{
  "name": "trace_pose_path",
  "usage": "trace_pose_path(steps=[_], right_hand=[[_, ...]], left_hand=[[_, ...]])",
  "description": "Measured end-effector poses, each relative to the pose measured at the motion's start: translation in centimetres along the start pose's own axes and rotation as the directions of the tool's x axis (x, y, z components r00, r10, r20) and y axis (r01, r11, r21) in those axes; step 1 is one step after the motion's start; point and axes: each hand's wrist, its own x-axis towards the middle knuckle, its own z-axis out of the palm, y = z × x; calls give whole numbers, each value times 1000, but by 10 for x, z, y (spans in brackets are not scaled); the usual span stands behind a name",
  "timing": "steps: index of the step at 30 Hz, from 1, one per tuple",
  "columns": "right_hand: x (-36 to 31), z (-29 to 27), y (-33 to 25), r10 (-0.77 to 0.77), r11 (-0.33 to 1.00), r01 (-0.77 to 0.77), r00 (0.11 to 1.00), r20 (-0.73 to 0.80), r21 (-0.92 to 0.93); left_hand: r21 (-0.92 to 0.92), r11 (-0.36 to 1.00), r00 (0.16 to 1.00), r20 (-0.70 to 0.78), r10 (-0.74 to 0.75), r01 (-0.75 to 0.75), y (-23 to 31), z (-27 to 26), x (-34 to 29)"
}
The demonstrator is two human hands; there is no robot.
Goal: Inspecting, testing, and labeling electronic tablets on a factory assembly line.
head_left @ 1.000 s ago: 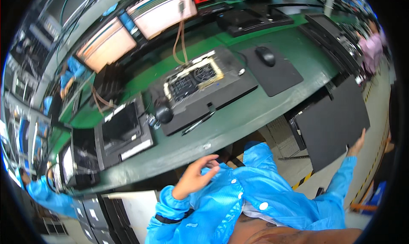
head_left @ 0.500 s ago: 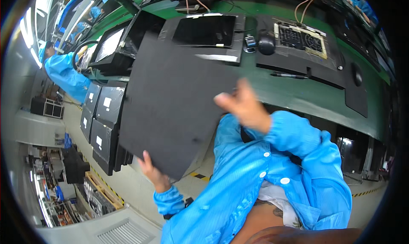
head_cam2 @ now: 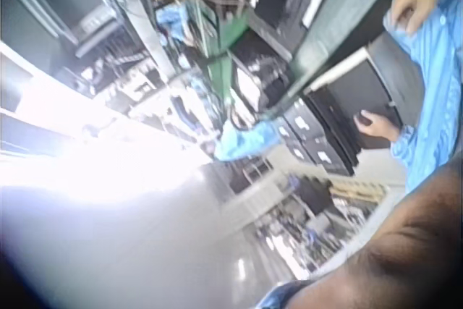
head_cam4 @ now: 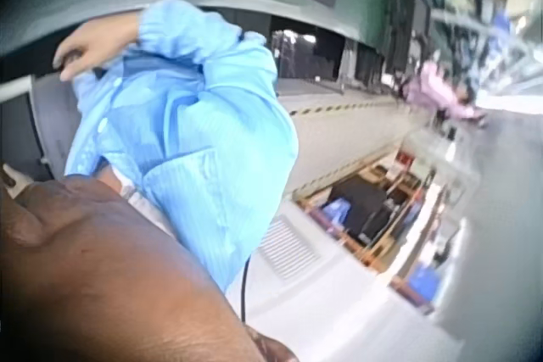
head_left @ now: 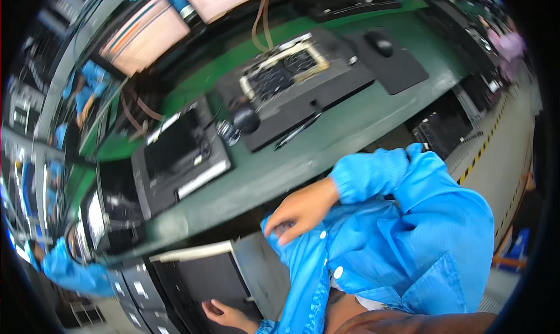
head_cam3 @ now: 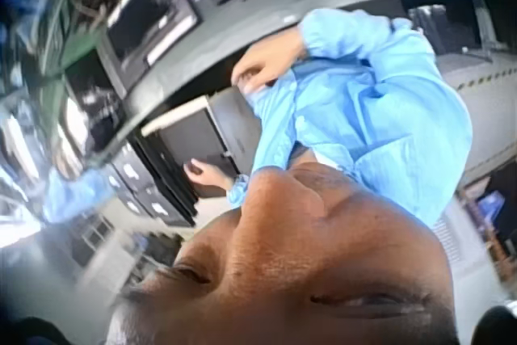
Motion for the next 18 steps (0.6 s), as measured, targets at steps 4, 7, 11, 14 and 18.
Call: trace_pose_path(steps=[4, 7, 11, 14, 18], right_hand=[[-125, -107, -40, 235, 959, -67, 731, -640, 276], [-228, -209, -45, 425, 887, 131, 146, -893, 444], [-345, -330, -18, 578, 813, 335, -379, -722, 476], [-403, -401, 20, 608, 791, 438, -488, -626, 428], [-448, -474, 81, 676, 735, 464, -553, -487, 494]], left_hand=[[-520, 750, 755, 269, 598, -409, 154, 88, 1], [-692, 469, 452, 227, 863, -549, 242, 136, -9], [-770, 326, 262, 213, 941, -548, 313, 179, -29], [-767, 385, 282, 273, 920, -514, 335, 199, -42], [-723, 448, 314, 325, 892, -525, 337, 201, -42]])
